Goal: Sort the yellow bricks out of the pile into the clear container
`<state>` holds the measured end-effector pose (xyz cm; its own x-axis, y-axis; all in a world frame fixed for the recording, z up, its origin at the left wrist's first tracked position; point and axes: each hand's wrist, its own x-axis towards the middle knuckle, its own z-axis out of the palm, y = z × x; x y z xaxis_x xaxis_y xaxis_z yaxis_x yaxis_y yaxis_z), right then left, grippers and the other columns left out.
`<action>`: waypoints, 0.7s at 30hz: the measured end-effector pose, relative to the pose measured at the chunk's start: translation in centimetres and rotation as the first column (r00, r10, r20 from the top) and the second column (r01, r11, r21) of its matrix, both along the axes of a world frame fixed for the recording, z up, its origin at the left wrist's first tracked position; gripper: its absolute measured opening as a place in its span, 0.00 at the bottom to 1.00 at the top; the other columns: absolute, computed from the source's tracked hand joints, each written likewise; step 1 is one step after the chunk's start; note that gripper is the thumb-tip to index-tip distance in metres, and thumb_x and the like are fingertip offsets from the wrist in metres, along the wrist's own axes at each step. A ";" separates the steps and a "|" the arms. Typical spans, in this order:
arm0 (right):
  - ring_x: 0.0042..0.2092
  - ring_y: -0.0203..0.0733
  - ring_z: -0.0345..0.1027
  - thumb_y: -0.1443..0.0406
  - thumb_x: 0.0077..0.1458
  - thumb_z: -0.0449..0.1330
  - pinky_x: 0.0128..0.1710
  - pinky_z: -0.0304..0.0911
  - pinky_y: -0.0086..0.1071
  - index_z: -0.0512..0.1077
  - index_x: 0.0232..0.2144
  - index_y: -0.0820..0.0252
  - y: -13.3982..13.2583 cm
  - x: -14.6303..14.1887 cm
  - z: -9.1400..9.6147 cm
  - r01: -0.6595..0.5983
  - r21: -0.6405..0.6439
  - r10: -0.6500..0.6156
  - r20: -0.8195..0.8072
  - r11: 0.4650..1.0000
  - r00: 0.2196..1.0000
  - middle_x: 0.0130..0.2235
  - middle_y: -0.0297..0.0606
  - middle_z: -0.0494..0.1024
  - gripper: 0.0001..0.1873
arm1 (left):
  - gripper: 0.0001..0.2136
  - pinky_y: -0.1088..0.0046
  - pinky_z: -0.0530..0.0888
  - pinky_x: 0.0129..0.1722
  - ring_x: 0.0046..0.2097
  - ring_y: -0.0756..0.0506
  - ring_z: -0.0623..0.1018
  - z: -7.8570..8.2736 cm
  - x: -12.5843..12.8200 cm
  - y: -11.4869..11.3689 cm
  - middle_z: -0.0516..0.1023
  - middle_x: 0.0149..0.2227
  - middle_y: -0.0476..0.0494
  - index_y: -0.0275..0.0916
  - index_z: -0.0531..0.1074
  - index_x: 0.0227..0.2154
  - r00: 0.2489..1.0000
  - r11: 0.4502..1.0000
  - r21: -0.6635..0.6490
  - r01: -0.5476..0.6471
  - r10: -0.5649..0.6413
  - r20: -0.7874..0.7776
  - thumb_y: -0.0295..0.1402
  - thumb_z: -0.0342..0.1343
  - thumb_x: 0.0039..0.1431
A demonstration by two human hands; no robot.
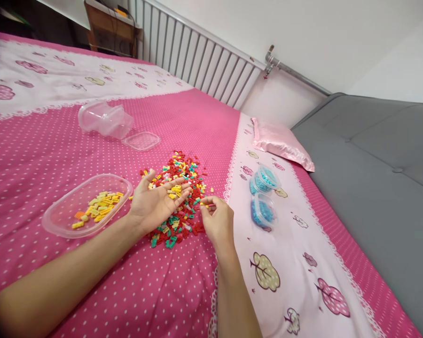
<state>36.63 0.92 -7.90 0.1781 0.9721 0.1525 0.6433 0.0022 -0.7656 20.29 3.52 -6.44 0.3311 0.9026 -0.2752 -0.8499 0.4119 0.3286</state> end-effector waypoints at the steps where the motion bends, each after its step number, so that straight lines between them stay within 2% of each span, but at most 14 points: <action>1: 0.31 0.40 0.70 0.62 0.47 0.58 0.34 0.65 0.32 0.74 0.32 0.60 0.1 0.0 -0.1 0.003 0.020 -0.002 -0.076 1.000 0.997 0.33 0.38 0.78 0.10 | 0.25 0.67 0.77 0.40 0.40 0.42 0.77 0.0 0.0 0.0 0.75 0.37 0.30 0.25 0.67 0.46 1.000 1.000 -0.003 0.001 -0.001 0.002 0.45 0.41 0.60; 6: 0.33 0.38 0.71 0.60 0.45 0.62 0.35 0.67 0.32 0.72 0.33 0.61 0.4 -0.1 -0.4 -0.015 0.063 0.038 -0.381 0.998 0.924 0.34 0.38 0.77 0.13 | 0.25 0.66 0.76 0.41 0.40 0.41 0.77 0.2 0.1 -0.1 0.75 0.36 0.30 0.26 0.67 0.46 1.000 1.000 0.001 0.028 -0.028 0.005 0.45 0.40 0.60; 9: 0.35 0.38 0.72 0.60 0.46 0.63 0.39 0.68 0.33 0.71 0.34 0.62 0.3 -0.5 -0.2 -0.009 0.121 0.064 -0.461 0.993 0.885 0.35 0.39 0.77 0.14 | 0.26 0.67 0.75 0.41 0.40 0.42 0.77 0.0 0.3 -0.3 0.75 0.37 0.29 0.26 0.67 0.45 0.997 0.997 0.012 0.074 -0.075 0.006 0.46 0.41 0.60; 12: 0.38 0.40 0.73 0.60 0.49 0.61 0.41 0.69 0.34 0.71 0.36 0.61 0.0 -0.8 0.3 -0.013 0.201 0.098 -0.418 0.979 0.903 0.37 0.40 0.78 0.13 | 0.27 0.68 0.75 0.41 0.39 0.42 0.77 -0.4 0.5 -0.5 0.75 0.37 0.29 0.25 0.67 0.45 0.986 0.986 0.003 0.167 -0.167 0.025 0.48 0.42 0.59; 16: 0.40 0.40 0.73 0.60 0.54 0.58 0.41 0.69 0.34 0.72 0.39 0.60 -0.6 -1.4 0.8 -0.054 0.255 0.132 -0.302 0.965 0.944 0.39 0.41 0.78 0.12 | 0.28 0.69 0.74 0.41 0.36 0.44 0.76 -0.9 0.7 -0.6 0.74 0.34 0.33 0.26 0.67 0.44 0.952 0.957 0.007 0.290 -0.289 0.101 0.50 0.43 0.58; 21: 0.41 0.41 0.74 0.61 0.56 0.55 0.42 0.69 0.34 0.73 0.42 0.59 -1.0 -1.7 1.1 -0.057 0.281 0.111 -0.182 0.958 0.977 0.41 0.42 0.78 0.14 | 0.28 0.68 0.74 0.41 0.37 0.44 0.76 -1.0 0.7 -0.5 0.74 0.33 0.34 0.26 0.64 0.48 0.945 0.954 0.014 0.299 -0.298 0.134 0.50 0.43 0.59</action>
